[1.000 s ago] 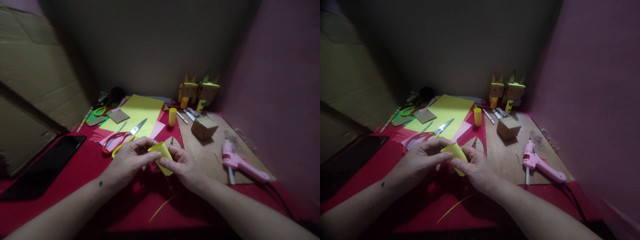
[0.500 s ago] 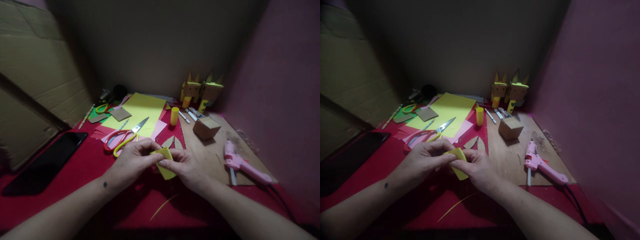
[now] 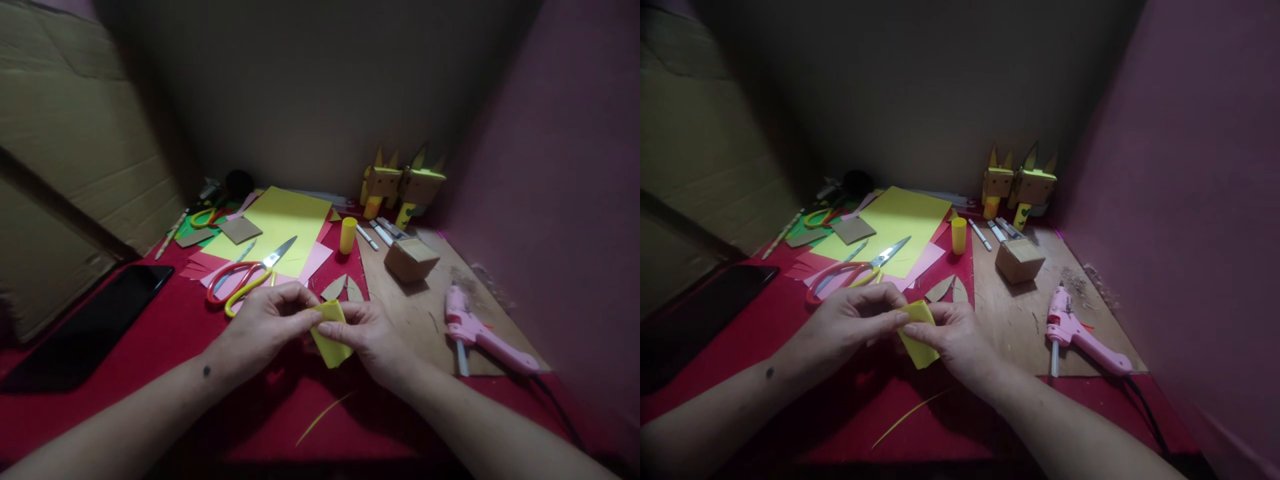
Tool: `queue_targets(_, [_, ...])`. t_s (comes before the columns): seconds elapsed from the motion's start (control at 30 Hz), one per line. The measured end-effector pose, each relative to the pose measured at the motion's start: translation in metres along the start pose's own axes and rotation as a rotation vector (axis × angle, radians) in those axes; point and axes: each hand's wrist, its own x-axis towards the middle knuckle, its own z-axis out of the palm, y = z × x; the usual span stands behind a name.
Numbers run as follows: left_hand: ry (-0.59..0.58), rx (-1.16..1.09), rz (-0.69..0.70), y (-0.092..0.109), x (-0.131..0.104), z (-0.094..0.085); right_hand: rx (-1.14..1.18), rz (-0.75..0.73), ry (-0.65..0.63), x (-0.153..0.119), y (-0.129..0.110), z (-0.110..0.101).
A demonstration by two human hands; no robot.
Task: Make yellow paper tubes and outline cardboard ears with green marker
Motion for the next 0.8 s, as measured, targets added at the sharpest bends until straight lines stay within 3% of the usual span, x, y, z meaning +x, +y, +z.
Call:
queue_targets(0.23, [-0.063, -0.085, -0.076, -0.007, -0.001, 0.000, 0.052, 0.081, -0.108, -0.001, -0.004, 0.003])
queue_targets(0.63, [-0.105, 0.047, -0.114, -0.002, 0.000, -0.003, 0.099, 0.097, -0.055, -0.001, -0.001, 0.005])
queue_targets(0.73, [-0.058, 0.202, -0.077, 0.003, 0.000, -0.018, 0.123, 0.104, -0.046, -0.001, 0.000, 0.003])
queue_targets(0.8, [0.056, 0.346, -0.017, 0.006, 0.002, -0.038, 0.152, 0.118, -0.034, -0.001, 0.001, 0.001])
